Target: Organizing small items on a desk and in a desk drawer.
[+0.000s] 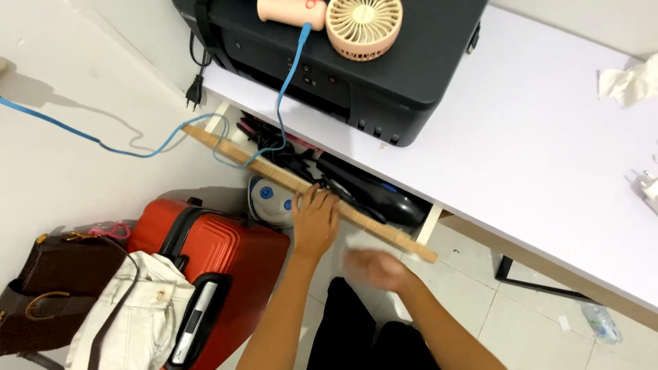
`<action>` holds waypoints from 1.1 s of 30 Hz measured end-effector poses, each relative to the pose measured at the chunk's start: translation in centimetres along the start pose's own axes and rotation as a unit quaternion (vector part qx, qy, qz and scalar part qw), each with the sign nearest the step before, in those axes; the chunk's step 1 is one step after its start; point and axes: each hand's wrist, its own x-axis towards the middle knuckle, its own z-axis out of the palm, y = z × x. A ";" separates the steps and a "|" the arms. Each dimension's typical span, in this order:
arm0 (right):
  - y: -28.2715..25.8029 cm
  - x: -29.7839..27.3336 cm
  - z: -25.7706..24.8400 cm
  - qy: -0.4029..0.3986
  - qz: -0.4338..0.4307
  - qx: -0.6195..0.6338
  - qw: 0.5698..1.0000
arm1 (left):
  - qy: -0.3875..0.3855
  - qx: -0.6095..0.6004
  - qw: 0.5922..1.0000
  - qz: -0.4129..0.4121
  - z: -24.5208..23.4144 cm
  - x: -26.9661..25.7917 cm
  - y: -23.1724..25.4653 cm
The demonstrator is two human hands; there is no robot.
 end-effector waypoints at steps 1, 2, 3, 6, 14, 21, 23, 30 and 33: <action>-1.3 -2.0 1.9 0.000 -0.001 -0.002 1.000 | 0.002 -0.001 1.000 0.000 -0.2 -0.1 0.1; -2.5 -3.9 3.8 -0.103 0.113 -0.141 0.978 | 0.001 -0.013 1.000 -0.015 -0.3 -0.3 0.1; -3.4 -5.8 5.7 -0.200 0.226 -0.276 0.912 | 0.001 -0.022 0.999 -0.034 -0.6 -0.8 0.1; -7.0 -5.3 9.2 -0.189 -0.032 -0.484 0.854 | 0.098 -0.094 0.985 -0.105 -2.3 -0.3 0.4; -6.9 1.1 13.1 0.043 -0.241 -0.801 0.546 | 0.142 -0.086 0.966 -0.198 -0.8 -0.8 -0.5; -7.1 0.7 17.4 0.081 -0.024 -0.884 0.459 | 0.074 -0.078 0.984 -0.145 -0.6 -0.5 -0.7; -7.4 1.3 16.5 0.084 -0.044 -0.877 0.471 | 0.088 -0.059 0.983 -0.147 -0.3 -0.6 -0.5; -8.2 2.0 15.4 0.077 -0.042 -0.882 0.462 | 0.101 -0.061 0.963 -0.242 -0.2 -1.1 0.3; -8.7 6.7 11.2 -0.057 -0.134 -0.871 0.469 | -0.022 0.059 0.982 -0.176 -1.2 -0.3 1.4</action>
